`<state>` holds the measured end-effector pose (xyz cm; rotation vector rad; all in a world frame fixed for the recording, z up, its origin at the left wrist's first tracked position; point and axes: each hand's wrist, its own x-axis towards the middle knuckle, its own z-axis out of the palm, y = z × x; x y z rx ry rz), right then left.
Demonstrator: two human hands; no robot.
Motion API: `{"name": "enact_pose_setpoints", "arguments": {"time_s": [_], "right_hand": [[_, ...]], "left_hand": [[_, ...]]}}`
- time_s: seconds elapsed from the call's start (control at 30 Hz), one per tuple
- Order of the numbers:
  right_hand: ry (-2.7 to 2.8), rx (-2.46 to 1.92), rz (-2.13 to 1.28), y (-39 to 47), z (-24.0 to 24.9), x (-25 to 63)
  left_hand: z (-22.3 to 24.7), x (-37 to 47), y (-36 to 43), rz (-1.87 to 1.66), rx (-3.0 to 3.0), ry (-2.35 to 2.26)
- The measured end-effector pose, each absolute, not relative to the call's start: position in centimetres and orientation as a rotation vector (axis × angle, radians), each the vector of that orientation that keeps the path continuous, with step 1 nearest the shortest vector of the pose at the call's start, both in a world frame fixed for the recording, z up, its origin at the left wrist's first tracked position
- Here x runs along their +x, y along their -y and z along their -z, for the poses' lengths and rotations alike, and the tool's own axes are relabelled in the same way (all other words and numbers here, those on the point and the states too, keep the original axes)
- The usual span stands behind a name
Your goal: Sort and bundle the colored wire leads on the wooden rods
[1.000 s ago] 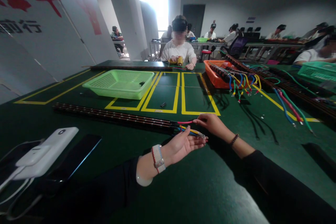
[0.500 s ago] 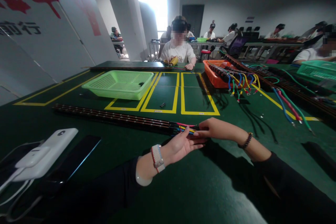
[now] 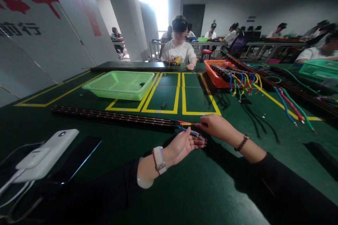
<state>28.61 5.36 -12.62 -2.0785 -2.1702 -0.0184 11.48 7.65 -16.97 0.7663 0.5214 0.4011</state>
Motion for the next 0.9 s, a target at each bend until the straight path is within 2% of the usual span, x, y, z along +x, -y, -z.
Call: {"name": "enact_pose_setpoints", "arguments": {"time_s": [0.13, 0.3, 0.53, 0.9], "right_hand": [[2.135, -2.072, 0.114, -5.2, 12.6, 28.1], [2.116, -2.225, -0.078, -4.9, 12.4, 27.8], [2.088, -2.338, 0.023, -4.0, 10.9, 27.5], [2.256, -2.404, -0.164, -2.6, 10.5, 25.8]], "left_hand": [[16.9, 11.4, -7.5, -0.453, 0.786, -0.535], [16.5, 11.2, -7.3, -0.433, 0.785, -0.521], [16.3, 11.3, -7.3, -0.433, 0.776, -0.519], [15.8, 11.6, -7.1, -0.464, 0.762, -0.543]]}}
